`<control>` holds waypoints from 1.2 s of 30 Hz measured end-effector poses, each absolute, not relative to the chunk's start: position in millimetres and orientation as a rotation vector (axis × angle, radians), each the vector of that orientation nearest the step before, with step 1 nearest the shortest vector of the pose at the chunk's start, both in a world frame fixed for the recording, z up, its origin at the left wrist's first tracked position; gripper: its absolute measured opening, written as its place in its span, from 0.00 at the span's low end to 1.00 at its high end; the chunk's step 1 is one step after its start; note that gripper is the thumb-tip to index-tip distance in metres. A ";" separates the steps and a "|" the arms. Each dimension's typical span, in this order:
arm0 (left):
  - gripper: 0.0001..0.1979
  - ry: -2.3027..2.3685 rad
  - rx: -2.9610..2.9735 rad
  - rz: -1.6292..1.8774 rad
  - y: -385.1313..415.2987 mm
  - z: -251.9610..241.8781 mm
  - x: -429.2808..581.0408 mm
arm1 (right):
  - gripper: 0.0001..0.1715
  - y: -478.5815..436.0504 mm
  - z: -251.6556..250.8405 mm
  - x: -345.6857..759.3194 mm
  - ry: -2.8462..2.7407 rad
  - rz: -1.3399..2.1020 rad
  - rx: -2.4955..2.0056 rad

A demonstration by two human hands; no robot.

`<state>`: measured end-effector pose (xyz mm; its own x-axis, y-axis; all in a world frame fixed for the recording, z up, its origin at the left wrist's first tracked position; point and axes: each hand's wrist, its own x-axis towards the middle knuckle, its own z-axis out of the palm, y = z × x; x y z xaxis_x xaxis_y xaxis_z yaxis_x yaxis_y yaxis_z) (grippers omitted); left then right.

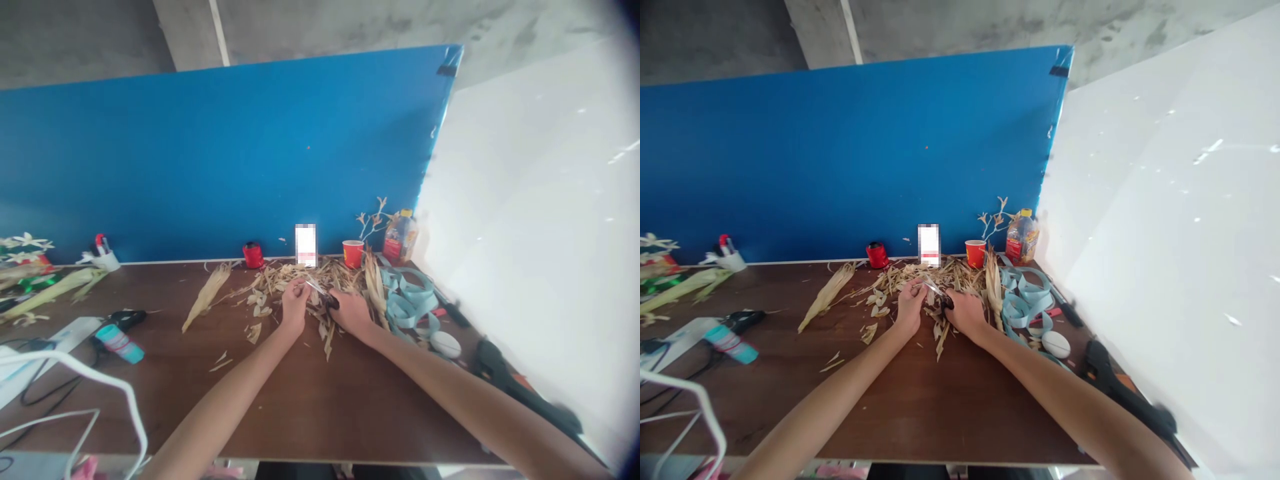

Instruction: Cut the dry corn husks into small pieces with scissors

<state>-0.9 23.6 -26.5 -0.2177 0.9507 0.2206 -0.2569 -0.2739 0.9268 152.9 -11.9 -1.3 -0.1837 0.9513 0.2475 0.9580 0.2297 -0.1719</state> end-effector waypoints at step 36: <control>0.10 1.025 1.181 1.554 19.5 -22.2 0.7 | 0.20 -15.5 7.2 151.5 -2.096 0.092 -1.796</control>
